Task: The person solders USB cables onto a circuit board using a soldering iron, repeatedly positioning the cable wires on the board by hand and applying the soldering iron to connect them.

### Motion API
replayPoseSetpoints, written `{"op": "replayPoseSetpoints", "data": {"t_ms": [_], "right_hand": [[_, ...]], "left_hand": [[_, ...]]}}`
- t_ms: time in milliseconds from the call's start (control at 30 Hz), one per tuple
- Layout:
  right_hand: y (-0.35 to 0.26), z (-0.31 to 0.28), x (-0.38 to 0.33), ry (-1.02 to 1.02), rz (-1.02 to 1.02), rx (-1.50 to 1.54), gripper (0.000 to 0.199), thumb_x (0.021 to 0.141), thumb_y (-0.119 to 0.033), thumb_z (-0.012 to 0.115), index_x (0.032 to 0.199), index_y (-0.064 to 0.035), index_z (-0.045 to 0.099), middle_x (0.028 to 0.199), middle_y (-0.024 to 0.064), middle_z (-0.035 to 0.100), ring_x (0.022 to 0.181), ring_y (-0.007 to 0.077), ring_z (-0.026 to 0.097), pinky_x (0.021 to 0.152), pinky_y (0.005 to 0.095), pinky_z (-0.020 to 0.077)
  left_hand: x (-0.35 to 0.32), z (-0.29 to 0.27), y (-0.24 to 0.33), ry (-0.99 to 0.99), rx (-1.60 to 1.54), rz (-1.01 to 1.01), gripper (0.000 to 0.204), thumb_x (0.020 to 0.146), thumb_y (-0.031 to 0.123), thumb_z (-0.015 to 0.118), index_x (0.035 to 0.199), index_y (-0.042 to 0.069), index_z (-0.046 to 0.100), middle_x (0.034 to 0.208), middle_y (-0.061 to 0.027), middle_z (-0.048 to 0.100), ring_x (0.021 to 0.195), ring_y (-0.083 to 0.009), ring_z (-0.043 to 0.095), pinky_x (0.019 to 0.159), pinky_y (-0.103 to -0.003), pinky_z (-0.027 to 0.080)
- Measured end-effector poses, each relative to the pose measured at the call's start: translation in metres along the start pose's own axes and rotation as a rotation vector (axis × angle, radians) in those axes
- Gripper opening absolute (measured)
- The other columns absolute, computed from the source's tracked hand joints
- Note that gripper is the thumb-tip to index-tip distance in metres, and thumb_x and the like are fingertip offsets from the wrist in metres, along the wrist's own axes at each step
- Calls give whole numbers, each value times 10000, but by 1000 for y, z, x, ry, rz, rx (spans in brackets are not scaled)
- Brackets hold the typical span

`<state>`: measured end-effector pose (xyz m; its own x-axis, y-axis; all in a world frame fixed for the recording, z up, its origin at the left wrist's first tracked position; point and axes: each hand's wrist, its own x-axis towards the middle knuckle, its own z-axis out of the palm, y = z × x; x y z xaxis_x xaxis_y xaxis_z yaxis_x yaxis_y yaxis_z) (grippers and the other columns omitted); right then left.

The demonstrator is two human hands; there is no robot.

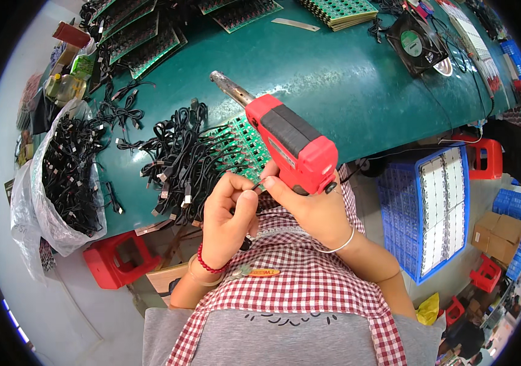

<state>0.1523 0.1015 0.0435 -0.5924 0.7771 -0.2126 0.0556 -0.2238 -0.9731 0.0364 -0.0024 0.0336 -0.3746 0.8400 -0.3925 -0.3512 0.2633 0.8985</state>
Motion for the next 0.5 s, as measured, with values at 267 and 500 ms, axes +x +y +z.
{"op": "replayPoseSetpoints", "data": {"t_ms": [267, 500], "right_hand": [[-1, -3, -8, 8, 47, 60, 159, 819, -48, 686, 964, -25, 626, 867, -7, 634, 801, 74, 586, 711, 237, 479], [5, -5, -5, -31, 108, 15, 150, 817, -72, 682, 950, -27, 629, 867, -3, 633, 788, 76, 582, 700, 245, 469]], "left_hand": [[3, 2, -7, 132, 425, 453, 68, 826, -5, 617, 829, -5, 549, 667, -85, 588, 555, -122, 564, 517, -257, 436], [9, 1, -8, 104, 476, 520, 98, 782, -46, 616, 830, -6, 541, 716, -93, 540, 577, -169, 554, 537, -272, 435]]}}
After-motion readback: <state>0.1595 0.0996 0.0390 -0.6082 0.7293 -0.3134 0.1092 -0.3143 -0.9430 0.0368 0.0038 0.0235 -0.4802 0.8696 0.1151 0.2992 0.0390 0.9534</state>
